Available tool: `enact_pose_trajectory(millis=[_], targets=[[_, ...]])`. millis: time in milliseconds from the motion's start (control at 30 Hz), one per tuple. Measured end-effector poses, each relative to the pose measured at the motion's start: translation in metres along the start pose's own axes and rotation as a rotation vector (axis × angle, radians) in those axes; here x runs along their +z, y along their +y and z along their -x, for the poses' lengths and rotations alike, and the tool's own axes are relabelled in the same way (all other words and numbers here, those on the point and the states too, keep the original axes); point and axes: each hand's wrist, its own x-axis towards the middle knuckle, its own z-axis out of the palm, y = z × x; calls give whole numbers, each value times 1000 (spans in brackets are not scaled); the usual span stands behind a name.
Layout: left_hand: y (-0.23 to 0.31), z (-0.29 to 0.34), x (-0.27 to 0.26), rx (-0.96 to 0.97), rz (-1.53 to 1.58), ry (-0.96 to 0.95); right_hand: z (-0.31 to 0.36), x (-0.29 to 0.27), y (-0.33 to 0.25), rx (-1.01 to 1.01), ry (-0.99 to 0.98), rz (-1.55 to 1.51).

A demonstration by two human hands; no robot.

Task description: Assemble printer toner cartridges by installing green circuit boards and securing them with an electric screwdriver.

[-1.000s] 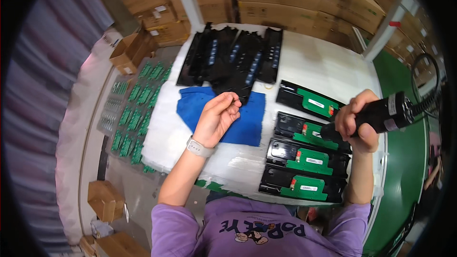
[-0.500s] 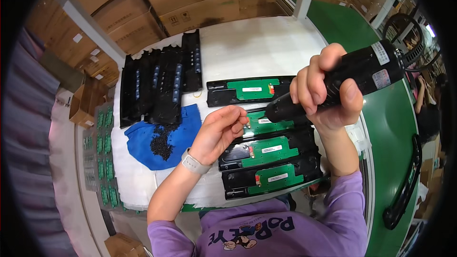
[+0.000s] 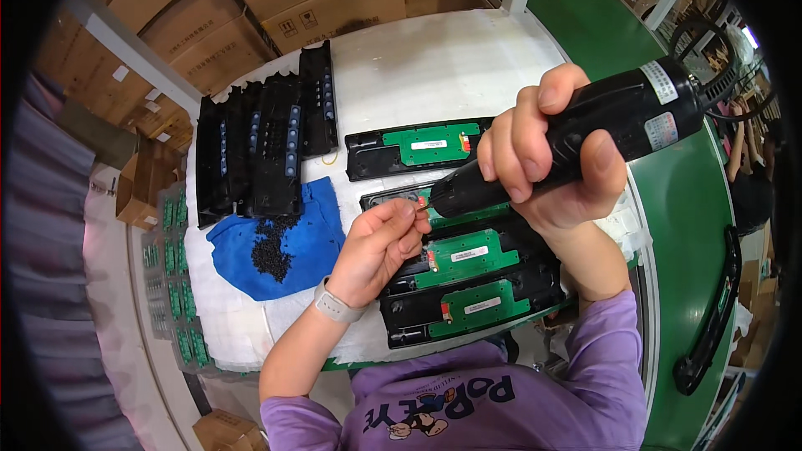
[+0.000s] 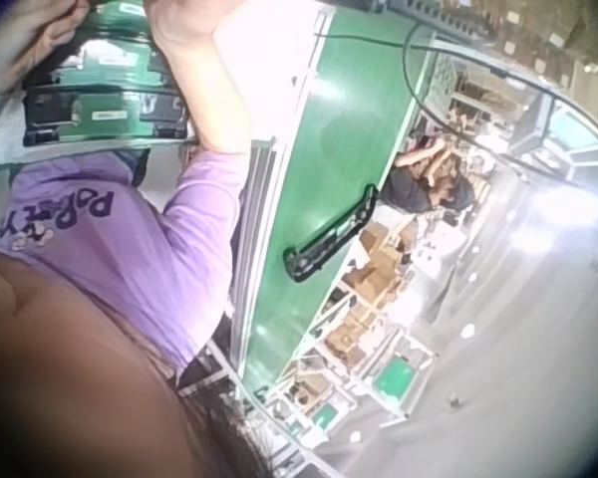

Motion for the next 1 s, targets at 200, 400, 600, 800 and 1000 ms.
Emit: enact_pose_trajectory(millis=[200,400,600,800,1000], targets=[[-1,2,2,28,-56,25,2,6,4,-1,44,-98],[-2,3,1,22,-110,55,6,8,2,47,4,78],[-1,4,-1,52,-98,39,6,5,9,-23,33,-22],[5,2,2,54,-616,233,1,-1,10,61,118,-41],[15,1,-1,209,-581,295,5,-4,19,347,73,242]])
